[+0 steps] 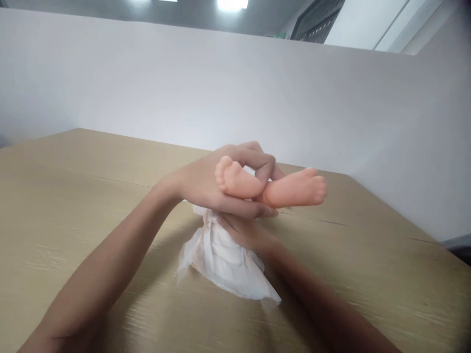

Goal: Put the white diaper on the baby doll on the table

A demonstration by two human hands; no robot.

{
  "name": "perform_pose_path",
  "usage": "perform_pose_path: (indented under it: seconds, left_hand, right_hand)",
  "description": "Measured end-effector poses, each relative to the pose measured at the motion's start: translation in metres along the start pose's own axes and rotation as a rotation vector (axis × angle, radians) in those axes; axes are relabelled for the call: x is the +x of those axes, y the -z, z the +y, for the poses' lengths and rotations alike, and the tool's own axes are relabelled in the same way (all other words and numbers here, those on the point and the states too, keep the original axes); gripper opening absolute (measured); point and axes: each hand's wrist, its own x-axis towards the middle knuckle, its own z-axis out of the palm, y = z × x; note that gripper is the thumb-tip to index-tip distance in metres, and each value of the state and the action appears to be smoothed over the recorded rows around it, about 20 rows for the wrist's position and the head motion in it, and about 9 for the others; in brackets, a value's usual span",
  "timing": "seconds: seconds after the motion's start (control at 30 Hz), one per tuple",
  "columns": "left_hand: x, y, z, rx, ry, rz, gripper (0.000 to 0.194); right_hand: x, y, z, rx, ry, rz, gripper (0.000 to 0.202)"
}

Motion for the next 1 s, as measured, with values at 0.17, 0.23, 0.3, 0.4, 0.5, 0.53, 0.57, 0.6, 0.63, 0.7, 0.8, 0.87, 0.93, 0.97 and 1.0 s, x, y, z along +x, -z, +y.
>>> perform_pose_path:
  seconds: [0.17, 0.23, 0.3, 0.4, 0.5, 0.53, 0.57, 0.6, 0.63, 0.7, 0.8, 0.87, 0.93, 0.97, 1.0]
  left_hand:
    - [0.001, 0.0, 0.002, 0.01, 0.003, 0.02, 0.036]
    - [0.0, 0.001, 0.002, 0.003, 0.005, 0.027, 0.035]
    - [-0.001, 0.001, 0.002, -0.024, 0.002, 0.035, 0.035]
    - [-0.003, 0.001, 0.001, -0.063, -0.002, 0.059, 0.036]
    - [-0.003, 0.001, 0.0, -0.094, 0.001, 0.076, 0.035]
    - [-0.003, 0.001, 0.0, -0.101, 0.001, 0.08, 0.035]
    - [-0.003, 0.001, 0.0, -0.103, 0.001, 0.081, 0.034]
    - [-0.002, 0.001, 0.0, -0.098, -0.002, 0.082, 0.034]
    - [-0.002, 0.001, 0.0, -0.09, -0.01, 0.08, 0.034]
    - [0.0, 0.001, 0.0, -0.068, -0.029, 0.063, 0.036]
    - [0.0, 0.0, -0.001, -0.036, -0.02, 0.051, 0.037]
    - [0.0, -0.003, -0.002, -0.022, -0.016, 0.042, 0.035]
    - [-0.002, -0.008, -0.002, -0.012, -0.03, 0.012, 0.033]
    - [-0.003, -0.012, -0.003, -0.01, -0.036, -0.013, 0.032]
    - [-0.004, -0.015, -0.003, -0.011, -0.034, -0.036, 0.033]
  right_hand:
    - [-0.002, 0.009, -0.013, -0.021, -0.044, -0.057, 0.046]
    - [-0.002, 0.008, -0.012, -0.023, -0.036, -0.056, 0.044]
    - [-0.002, 0.004, -0.008, -0.019, -0.02, -0.06, 0.043]
    - [-0.003, -0.003, -0.001, -0.023, -0.009, -0.035, 0.048]
    - [-0.004, -0.005, 0.003, -0.049, 0.017, -0.009, 0.043]
    - [-0.005, -0.005, 0.003, -0.07, 0.029, 0.0, 0.038]
    - [-0.006, -0.004, 0.003, -0.094, 0.049, 0.015, 0.033]
    - [-0.006, -0.003, 0.003, -0.12, 0.076, 0.037, 0.03]
    - [-0.007, -0.002, 0.002, -0.141, 0.107, 0.066, 0.027]
    - [-0.01, 0.002, -0.003, -0.17, 0.164, 0.129, 0.024]
    - [-0.018, 0.01, -0.021, -0.145, 0.178, 0.203, 0.024]
    - [-0.027, 0.014, -0.038, -0.083, 0.138, 0.199, 0.02]
    - [-0.04, 0.015, -0.054, -0.028, 0.087, 0.148, 0.019]
    - [-0.047, 0.015, -0.061, -0.013, 0.072, 0.117, 0.026]
    - [-0.056, 0.014, -0.066, 0.001, 0.062, 0.095, 0.034]
